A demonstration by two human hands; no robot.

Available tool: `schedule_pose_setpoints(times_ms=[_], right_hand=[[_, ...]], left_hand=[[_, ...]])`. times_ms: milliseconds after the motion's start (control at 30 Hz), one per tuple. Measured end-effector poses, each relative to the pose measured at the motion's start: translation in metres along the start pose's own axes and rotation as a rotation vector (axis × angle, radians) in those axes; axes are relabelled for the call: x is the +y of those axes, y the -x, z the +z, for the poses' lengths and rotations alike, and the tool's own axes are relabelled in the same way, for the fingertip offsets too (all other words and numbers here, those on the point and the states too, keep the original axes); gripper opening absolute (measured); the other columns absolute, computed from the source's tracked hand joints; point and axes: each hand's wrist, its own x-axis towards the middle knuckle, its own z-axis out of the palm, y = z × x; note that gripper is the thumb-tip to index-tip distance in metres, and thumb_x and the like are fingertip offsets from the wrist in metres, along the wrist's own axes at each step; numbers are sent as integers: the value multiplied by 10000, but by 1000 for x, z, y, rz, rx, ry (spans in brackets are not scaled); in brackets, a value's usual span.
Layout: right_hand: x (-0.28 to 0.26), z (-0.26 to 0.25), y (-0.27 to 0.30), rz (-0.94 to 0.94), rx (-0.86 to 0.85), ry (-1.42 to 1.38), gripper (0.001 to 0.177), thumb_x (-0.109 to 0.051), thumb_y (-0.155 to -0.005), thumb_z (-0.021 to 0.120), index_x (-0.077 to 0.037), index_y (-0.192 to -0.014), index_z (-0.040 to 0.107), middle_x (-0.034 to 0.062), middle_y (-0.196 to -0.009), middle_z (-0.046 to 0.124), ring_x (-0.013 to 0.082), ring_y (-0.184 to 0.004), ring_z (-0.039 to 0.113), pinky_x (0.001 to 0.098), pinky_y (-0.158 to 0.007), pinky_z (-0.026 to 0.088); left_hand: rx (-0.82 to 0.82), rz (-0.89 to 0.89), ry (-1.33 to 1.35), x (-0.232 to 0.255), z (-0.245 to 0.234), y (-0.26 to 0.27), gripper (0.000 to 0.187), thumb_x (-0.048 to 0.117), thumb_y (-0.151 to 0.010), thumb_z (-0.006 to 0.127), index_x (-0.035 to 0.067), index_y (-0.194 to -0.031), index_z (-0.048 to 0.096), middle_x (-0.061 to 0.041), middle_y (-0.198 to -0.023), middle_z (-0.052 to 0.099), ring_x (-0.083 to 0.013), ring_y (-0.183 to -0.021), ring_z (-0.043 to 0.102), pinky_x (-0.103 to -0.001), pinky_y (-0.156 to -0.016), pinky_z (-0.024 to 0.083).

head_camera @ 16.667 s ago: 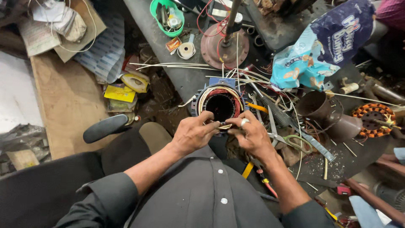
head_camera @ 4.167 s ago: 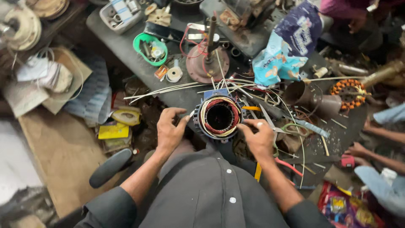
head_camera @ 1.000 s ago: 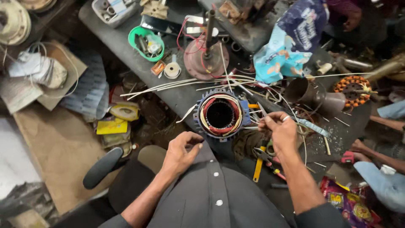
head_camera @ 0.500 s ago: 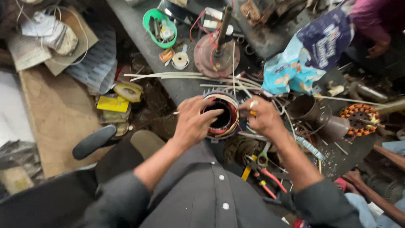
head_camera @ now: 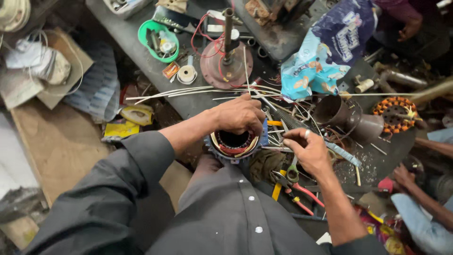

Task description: The person is repairing an electrical motor stator by hand. They are using pliers and wire cutters to manipulate and cut copper wires within the stator slots. The person is seated at a cluttered workbench in a workshop.

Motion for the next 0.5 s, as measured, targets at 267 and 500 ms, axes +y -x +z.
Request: schedule_pose_setpoints(times_ms=[267, 500], right_hand=[[14, 0, 45, 215, 194, 146, 208, -157, -861, 767, -45, -1037, 772, 30, -869, 762, 85, -779, 663, 258, -728, 518], [16, 19, 71, 427, 369, -149, 188, -131, -884, 733, -38, -1047, 744, 57, -847, 732, 95, -741, 666, 272, -605, 579]], left_hand=[[-99, 129, 149, -25, 0, -8, 167, 184, -767, 718, 259, -917, 706, 100, -946, 660, -199, -995, 570, -405, -825, 391], [-201, 288, 224, -44, 2, -22, 119, 248, -746, 763, 242, -847, 700, 88, -929, 659, -202, -1002, 574, -411, -789, 377]])
